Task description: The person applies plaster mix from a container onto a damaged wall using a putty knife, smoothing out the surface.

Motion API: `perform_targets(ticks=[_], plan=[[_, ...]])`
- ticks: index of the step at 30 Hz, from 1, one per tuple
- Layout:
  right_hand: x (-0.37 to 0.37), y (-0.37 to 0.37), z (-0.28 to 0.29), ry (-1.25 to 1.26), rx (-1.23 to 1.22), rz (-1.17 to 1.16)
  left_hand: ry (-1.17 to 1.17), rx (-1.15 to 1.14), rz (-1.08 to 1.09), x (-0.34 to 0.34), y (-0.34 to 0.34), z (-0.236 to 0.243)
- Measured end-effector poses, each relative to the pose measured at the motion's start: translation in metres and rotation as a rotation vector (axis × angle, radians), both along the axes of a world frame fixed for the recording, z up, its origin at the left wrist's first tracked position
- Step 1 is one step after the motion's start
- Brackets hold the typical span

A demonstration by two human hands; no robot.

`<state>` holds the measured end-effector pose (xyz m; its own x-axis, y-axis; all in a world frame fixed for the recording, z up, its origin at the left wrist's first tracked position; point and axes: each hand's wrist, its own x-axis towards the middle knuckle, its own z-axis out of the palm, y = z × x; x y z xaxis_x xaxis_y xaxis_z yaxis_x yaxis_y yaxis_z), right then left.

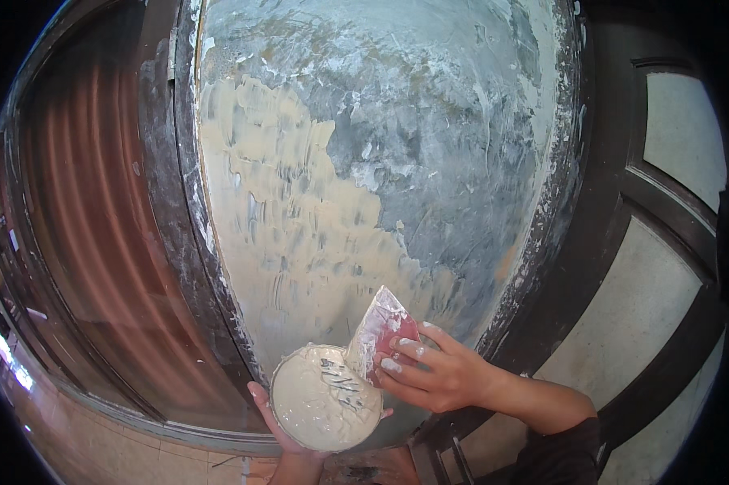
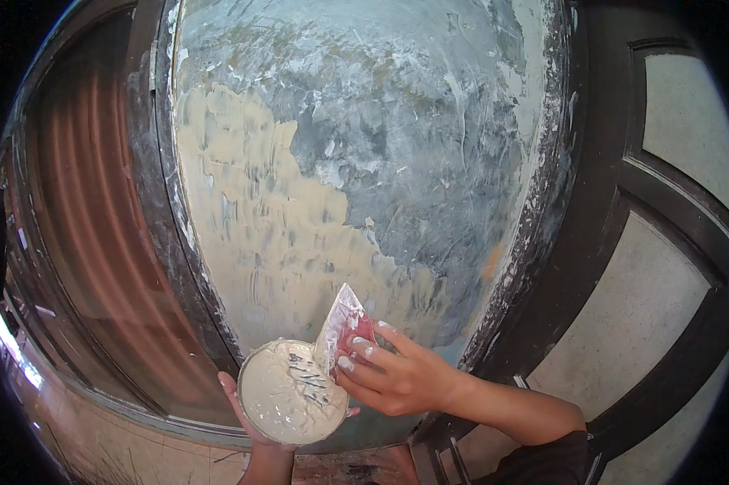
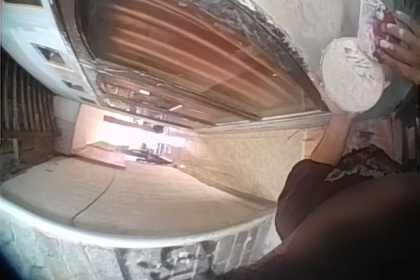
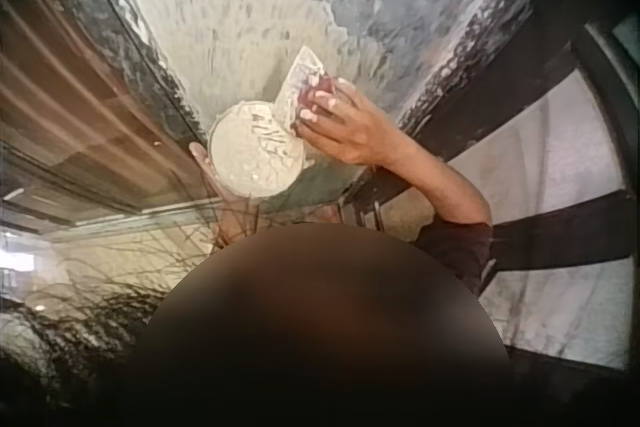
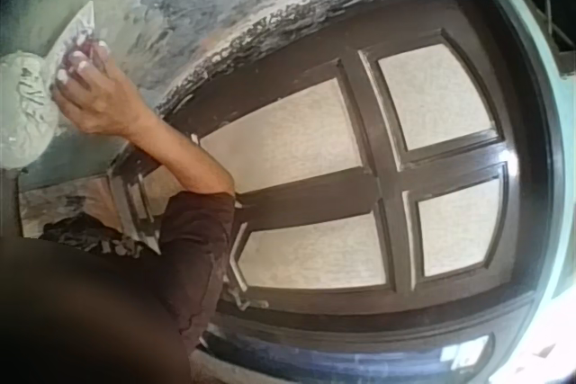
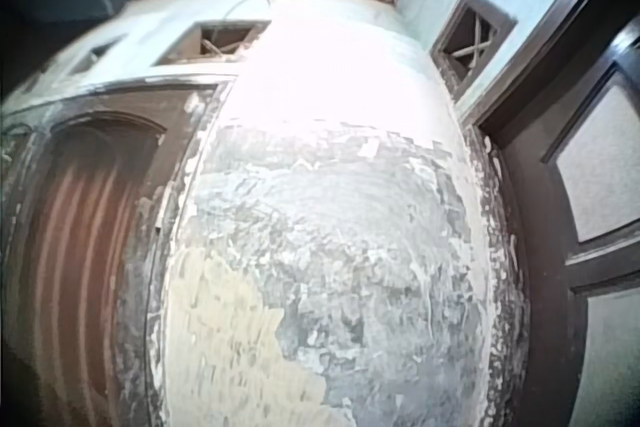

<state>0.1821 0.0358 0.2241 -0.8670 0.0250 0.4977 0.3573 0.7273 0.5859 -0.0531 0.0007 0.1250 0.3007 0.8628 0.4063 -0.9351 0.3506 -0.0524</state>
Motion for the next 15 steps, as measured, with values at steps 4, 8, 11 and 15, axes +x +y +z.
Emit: perform_targets(ticks=[4,8,11,15], plan=[[-0.002,0.0,0.001,0.025,0.007,-0.007,-0.073,-0.034,-0.048,0.004,0.0,0.002],[-0.005,0.005,-0.004,0.053,0.018,0.009,-0.068,-0.031,-0.048,0.009,-0.002,0.003],[-0.004,0.009,-0.009,0.094,0.059,0.055,-0.01,-0.036,-0.035,0.01,0.005,-0.011],[-0.002,0.013,-0.015,0.15,0.057,0.059,-0.094,-0.208,-0.074,0.014,0.012,-0.016]])
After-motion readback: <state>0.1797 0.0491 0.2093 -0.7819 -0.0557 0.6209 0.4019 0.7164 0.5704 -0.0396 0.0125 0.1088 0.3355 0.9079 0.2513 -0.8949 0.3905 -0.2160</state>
